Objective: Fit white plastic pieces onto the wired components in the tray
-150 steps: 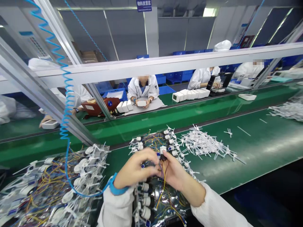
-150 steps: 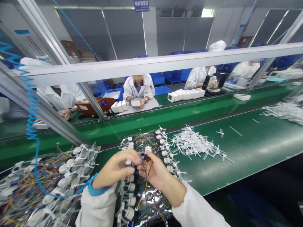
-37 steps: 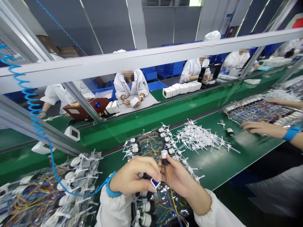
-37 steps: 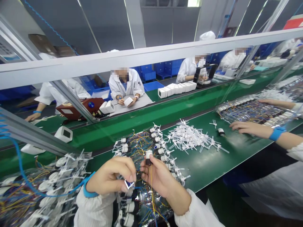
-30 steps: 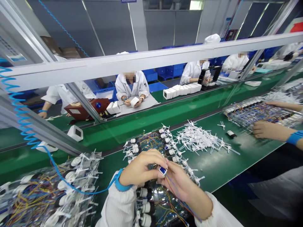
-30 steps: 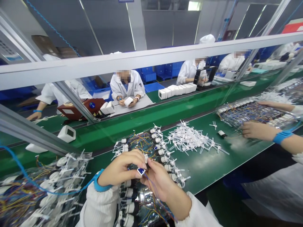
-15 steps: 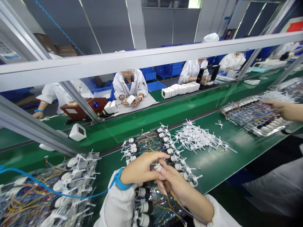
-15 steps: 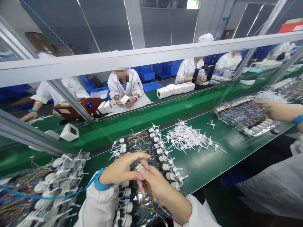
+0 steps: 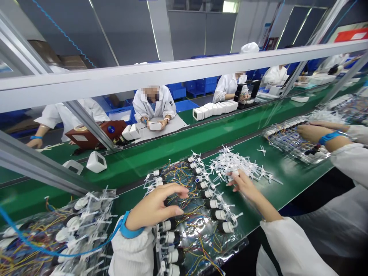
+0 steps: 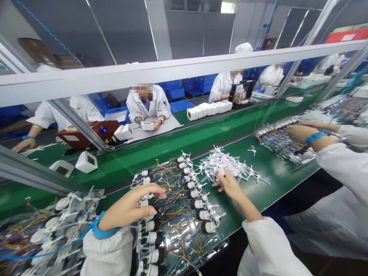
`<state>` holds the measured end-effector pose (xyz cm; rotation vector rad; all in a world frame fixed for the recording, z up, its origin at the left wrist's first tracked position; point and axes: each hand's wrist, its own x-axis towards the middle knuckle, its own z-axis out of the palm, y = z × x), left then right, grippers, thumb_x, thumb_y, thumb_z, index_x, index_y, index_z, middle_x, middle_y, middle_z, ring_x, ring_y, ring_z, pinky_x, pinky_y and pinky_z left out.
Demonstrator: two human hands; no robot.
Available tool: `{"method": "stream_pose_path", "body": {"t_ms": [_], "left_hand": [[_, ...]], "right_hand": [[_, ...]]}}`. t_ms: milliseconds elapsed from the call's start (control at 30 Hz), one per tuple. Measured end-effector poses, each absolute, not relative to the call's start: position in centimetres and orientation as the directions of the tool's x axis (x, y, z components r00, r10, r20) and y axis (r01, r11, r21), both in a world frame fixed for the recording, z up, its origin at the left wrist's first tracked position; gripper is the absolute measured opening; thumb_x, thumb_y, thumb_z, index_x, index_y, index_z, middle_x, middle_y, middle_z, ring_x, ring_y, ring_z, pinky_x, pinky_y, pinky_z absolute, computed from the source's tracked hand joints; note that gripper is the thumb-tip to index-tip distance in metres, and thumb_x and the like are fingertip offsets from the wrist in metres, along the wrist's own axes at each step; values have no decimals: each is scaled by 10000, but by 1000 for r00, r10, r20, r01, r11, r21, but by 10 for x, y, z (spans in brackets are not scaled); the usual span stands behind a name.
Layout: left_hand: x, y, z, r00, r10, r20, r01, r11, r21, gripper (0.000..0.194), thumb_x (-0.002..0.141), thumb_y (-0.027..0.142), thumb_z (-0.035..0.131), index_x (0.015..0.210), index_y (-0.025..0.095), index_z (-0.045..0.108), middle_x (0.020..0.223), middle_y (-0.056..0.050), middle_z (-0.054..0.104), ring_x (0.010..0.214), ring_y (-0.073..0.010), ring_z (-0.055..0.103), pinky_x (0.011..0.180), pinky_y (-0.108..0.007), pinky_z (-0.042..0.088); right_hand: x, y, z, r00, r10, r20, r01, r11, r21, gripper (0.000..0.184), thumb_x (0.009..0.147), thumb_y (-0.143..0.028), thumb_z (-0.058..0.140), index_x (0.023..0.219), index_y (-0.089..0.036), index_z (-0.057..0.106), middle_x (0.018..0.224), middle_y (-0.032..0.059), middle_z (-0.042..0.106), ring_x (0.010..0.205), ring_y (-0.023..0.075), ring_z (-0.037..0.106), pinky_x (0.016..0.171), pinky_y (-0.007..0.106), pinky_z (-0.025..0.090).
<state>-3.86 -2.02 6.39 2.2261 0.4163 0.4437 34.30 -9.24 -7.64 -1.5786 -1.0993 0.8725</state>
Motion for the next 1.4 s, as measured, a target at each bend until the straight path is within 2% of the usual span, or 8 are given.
{"method": "stream_pose_path", "body": {"t_ms": [100, 267, 533, 667, 767, 933, 1233, 1400], "left_hand": [[-32, -22, 64, 917, 382, 118, 159, -620, 768, 412, 952, 479, 649, 1270, 219, 604, 1165, -80, 707, 1059, -225, 656, 947, -349, 490], [-30, -25, 65, 925, 375, 54, 206, -618, 759, 384, 937, 433, 683, 1257, 231, 618, 1174, -65, 714, 1068, -219, 656, 936, -323, 486], [-29, -20, 63, 927, 369, 61, 196, -619, 761, 396, 941, 468, 664, 1249, 221, 630, 1140, -75, 717, 1036, -222, 663, 929, -328, 493], [-24, -18, 60, 930, 366, 46, 207, -622, 755, 417, 929, 478, 678, 1257, 224, 636, 1125, -74, 716, 1020, -221, 669, 913, -324, 496], [-24, -18, 60, 930, 365, 46, 208, -625, 752, 408, 936, 465, 674, 1257, 218, 632, 1126, -74, 714, 1028, -217, 669, 917, -319, 496], [-33, -15, 61, 922, 382, 68, 203, -625, 754, 388, 940, 438, 680, 1251, 214, 622, 1128, -69, 714, 1034, -210, 668, 921, -314, 490], [-44, -9, 62, 893, 444, 73, 240, -608, 757, 370, 943, 404, 681, 1256, 217, 621, 1147, -67, 719, 1036, -214, 667, 919, -328, 483], [-56, -7, 64, 868, 488, 86, 265, -604, 751, 362, 945, 384, 687, 1267, 241, 605, 1164, -42, 713, 1051, -201, 659, 939, -310, 473]], "right_hand": [[333, -70, -86, 195, 979, -55, 307, -115, -945, 391, 902, -539, 679, 1073, -196, 607, 910, 68, 670, 718, 221, 661, 531, 295, 510], [331, -46, -93, 118, 991, -62, 412, -106, -905, 206, 977, -351, 693, 951, -154, 639, 868, 16, 638, 706, 153, 620, 636, 283, 541], [346, -50, -95, 126, 991, -50, 439, -101, -893, 300, 1071, -439, 521, 1092, -153, 610, 913, 46, 664, 806, 193, 678, 660, 311, 574], [346, -44, -97, 71, 996, -59, 535, -88, -840, 276, 1038, -432, 577, 1029, -159, 615, 830, 15, 641, 685, 166, 638, 609, 288, 537], [344, -40, -97, 25, 999, -30, 612, -39, -790, 254, 988, -418, 630, 971, -165, 617, 850, 20, 639, 720, 178, 633, 670, 314, 524], [346, -41, -97, -24, 999, 24, 700, 34, -714, 269, 993, -440, 473, 951, -200, 589, 781, 61, 657, 699, 246, 647, 709, 368, 496], [350, -34, -99, -102, 993, 65, 835, 121, -538, 295, 902, -397, 575, 1090, -178, 638, 1105, 176, 668, 1016, 347, 645, 912, 420, 475], [346, -37, -104, -48, 995, 85, 855, 85, -511, 358, 894, -398, 567, 1135, -144, 642, 1101, 204, 680, 952, 368, 677, 853, 434, 499]]}}
